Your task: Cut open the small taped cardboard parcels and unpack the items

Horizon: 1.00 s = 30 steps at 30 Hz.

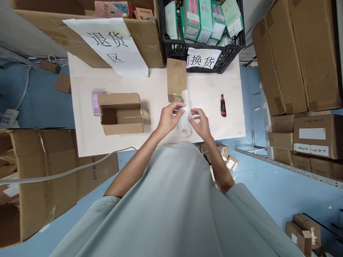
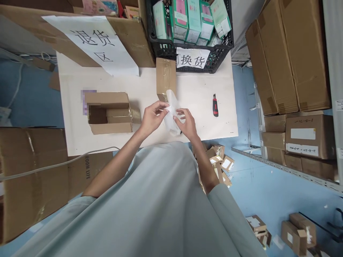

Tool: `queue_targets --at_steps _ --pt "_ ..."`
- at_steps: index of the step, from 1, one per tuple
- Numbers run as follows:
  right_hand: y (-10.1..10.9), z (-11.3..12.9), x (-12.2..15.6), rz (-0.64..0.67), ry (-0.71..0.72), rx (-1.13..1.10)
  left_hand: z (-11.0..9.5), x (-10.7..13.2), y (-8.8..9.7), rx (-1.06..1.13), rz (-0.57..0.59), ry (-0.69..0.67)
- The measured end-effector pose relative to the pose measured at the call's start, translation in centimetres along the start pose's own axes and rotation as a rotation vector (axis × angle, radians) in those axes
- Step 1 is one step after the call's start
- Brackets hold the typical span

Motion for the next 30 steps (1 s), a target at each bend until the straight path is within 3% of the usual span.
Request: queue_targets --at_steps 4,7,12,16,19,23,27,30 --pt "-1.1 -1.5 -1.0 0.09 -0.036 0.053 -1.0 -0.7 1.3 0.15 -0.041 0.033" --pt "-1.0 -2.7 -1.4 0.032 -0.08 0.061 -0.9 -1.1 3.0 0.185 -0.1 0.024" --pt "0.8 -3.3 -2.0 -0.214 -0.169 -0.068 1.4 -0.8 6.5 0.015 -0.178 0.041" --pt "0.5 -1.7 -3.4 -0.219 -0.148 -0.245 3.8 0.3 7.6 -0.155 -0.142 0.117" --pt "-1.1 0.8 -4.2 -0.156 -0.098 -0.266 4.9 0.9 7.3 -0.115 -0.114 0.156" --pt "-4.5 4.2 -4.2 -0.042 -0.021 -0.185 5.0 1.4 7.2 0.132 -0.142 0.224" --pt "-7.9 6.2 -3.5 0.077 0.044 0.004 4.4 1.8 8.0 0.394 -0.117 0.304" --pt "-10.0 7.3 -3.2 0.166 0.083 0.13 4.7 2.3 9.4 0.46 -0.127 0.363"
Point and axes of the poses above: each hand's wrist, its own x-axis away from the middle knuckle, its own y-axis out of the back of the hand, z = x × y, the point moved 5 cm from there along -x, towards the middle knuckle, and after that the axes turned 2 degrees about -x, right-handed, at the moved point
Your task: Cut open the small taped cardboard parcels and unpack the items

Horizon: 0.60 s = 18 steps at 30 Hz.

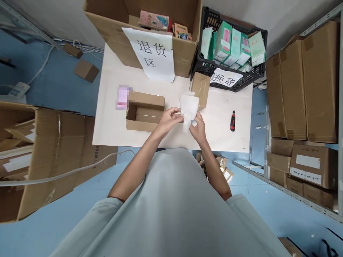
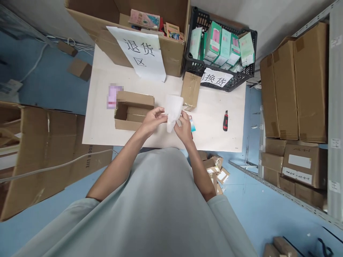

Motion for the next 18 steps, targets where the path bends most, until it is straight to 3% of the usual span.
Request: queue_targets --at_steps 3,5,9,11,14,18 --pt "-1.3 1.3 -0.3 0.022 0.04 0.012 -0.3 0.0 2.7 0.047 -0.082 0.011" --pt "-1.5 1.7 -0.5 -0.052 0.027 -0.03 -0.8 -0.2 5.0 0.095 -0.121 -0.021" --pt "-2.6 0.9 -0.4 -0.214 -0.151 -0.141 -2.4 -0.6 10.0 0.186 -0.136 -0.121" --pt "-4.1 0.8 -0.3 -0.189 -0.198 -0.222 -2.9 -0.7 12.1 0.207 -0.15 -0.13" --pt "-7.0 2.4 -1.1 -0.08 -0.153 -0.307 -2.6 -0.7 14.8 0.183 -0.207 -0.086" --pt "-10.8 5.1 -3.9 -0.025 -0.056 -0.353 -1.7 -0.4 17.9 -0.049 -0.304 -0.04"
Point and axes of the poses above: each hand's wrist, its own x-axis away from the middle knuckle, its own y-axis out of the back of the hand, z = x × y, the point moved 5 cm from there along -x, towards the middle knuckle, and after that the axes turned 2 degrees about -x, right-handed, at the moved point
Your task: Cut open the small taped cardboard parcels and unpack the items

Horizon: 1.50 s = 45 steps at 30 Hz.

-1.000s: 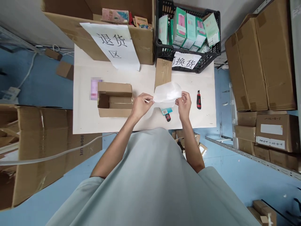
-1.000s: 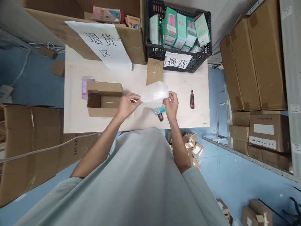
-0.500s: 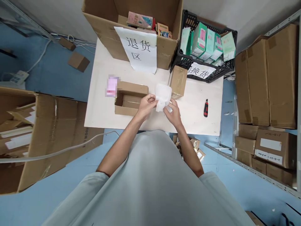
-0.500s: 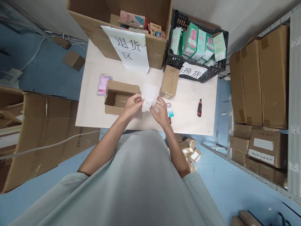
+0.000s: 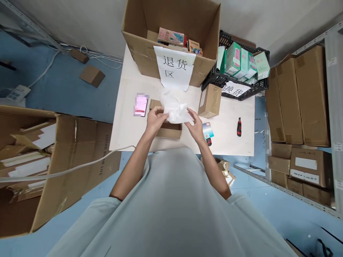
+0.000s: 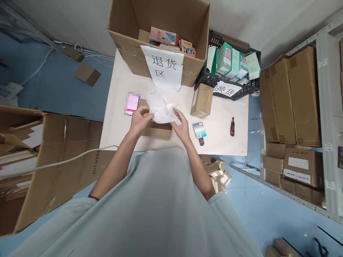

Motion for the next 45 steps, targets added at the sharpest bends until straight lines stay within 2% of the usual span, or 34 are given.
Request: queue_targets --at_steps 3,5,7,10,12,15,19,22,24,26,28,30,33,35,38,45 --pt "-3.4 -0.3 -2.2 0.05 -0.013 0.055 0.6 -0.4 2.0 -0.267 -0.037 -0.07" --pt "-5.5 -1.0 -3.2 0.106 -0.039 0.203 1.0 -0.7 2.9 -0.468 -0.029 -0.103" --pt "-7.3 -1.7 -3.7 0.19 -0.059 0.43 1.7 -1.0 3.3 -0.673 0.026 -0.098" --pt "-9.4 -2.5 -3.7 0.348 -0.066 0.776 2.8 -1.2 3.2 -0.913 0.179 -0.064" --pt "-10.4 -3.0 -3.6 0.451 -0.058 0.957 3.3 -1.0 3.0 -1.023 0.267 -0.043" --pt "-11.5 -3.7 -3.5 0.564 -0.058 1.138 3.3 -0.6 2.9 -1.138 0.306 -0.015" --pt "-11.3 -3.5 -3.1 0.544 -0.012 1.169 2.1 0.0 2.3 -1.158 0.276 -0.083" --pt "-8.7 -2.4 -2.3 0.41 0.046 1.114 0.7 0.5 0.9 -1.088 0.258 -0.16" --pt "-5.4 -2.2 -1.5 0.285 0.052 1.071 -0.2 1.0 -0.7 -1.031 0.251 -0.203" --pt "-1.0 -2.9 -0.5 0.163 0.001 1.045 -0.9 1.6 -2.8 -0.98 0.257 -0.247" --pt "3.6 -4.8 0.9 0.079 -0.112 1.053 -1.3 2.3 -5.3 -0.947 0.28 -0.28" --pt "7.8 -7.5 2.5 0.047 -0.264 1.086 -1.3 3.0 -7.9 -0.945 0.316 -0.282" --pt "11.8 -11.7 4.8 0.065 -0.483 1.123 -0.3 4.0 -11.4 -0.984 0.369 -0.241" --pt "13.0 -14.0 6.0 0.106 -0.583 1.131 0.6 4.7 -13.2 -1.003 0.411 -0.214" --pt "13.2 -16.3 6.9 0.155 -0.643 1.135 2.0 5.4 -14.9 -1.027 0.46 -0.183" --pt "13.3 -17.9 6.9 0.144 -0.492 1.17 4.2 6.1 -16.0 -1.036 0.445 -0.115"
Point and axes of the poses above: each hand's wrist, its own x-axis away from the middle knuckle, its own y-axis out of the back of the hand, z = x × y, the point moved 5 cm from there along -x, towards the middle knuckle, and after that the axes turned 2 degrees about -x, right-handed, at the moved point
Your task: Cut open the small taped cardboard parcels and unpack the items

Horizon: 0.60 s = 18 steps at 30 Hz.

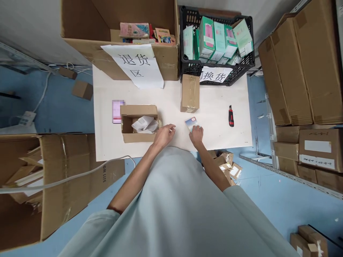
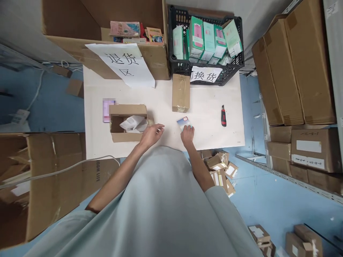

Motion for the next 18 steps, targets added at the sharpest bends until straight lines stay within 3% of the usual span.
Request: queue_targets --at_steps 4,8,13,16,18 --pt "0.8 -0.9 -0.1 0.007 0.033 -0.04 -0.2 -0.2 -0.7 0.047 -0.004 0.015" --pt "3.6 -2.8 -0.2 -0.087 -0.052 -0.211 0.0 -0.6 -1.2 0.125 -0.019 0.067" --pt "6.9 -4.2 0.4 -0.098 -0.245 -0.892 0.4 -0.9 -1.8 0.274 -0.02 0.107" --pt "8.6 -2.5 1.8 -0.043 -0.206 -1.334 0.5 -0.8 -2.1 0.49 0.004 0.145" --pt "9.8 -0.9 3.2 -0.004 -0.144 -1.502 0.5 -0.6 -1.9 0.654 0.027 0.169"
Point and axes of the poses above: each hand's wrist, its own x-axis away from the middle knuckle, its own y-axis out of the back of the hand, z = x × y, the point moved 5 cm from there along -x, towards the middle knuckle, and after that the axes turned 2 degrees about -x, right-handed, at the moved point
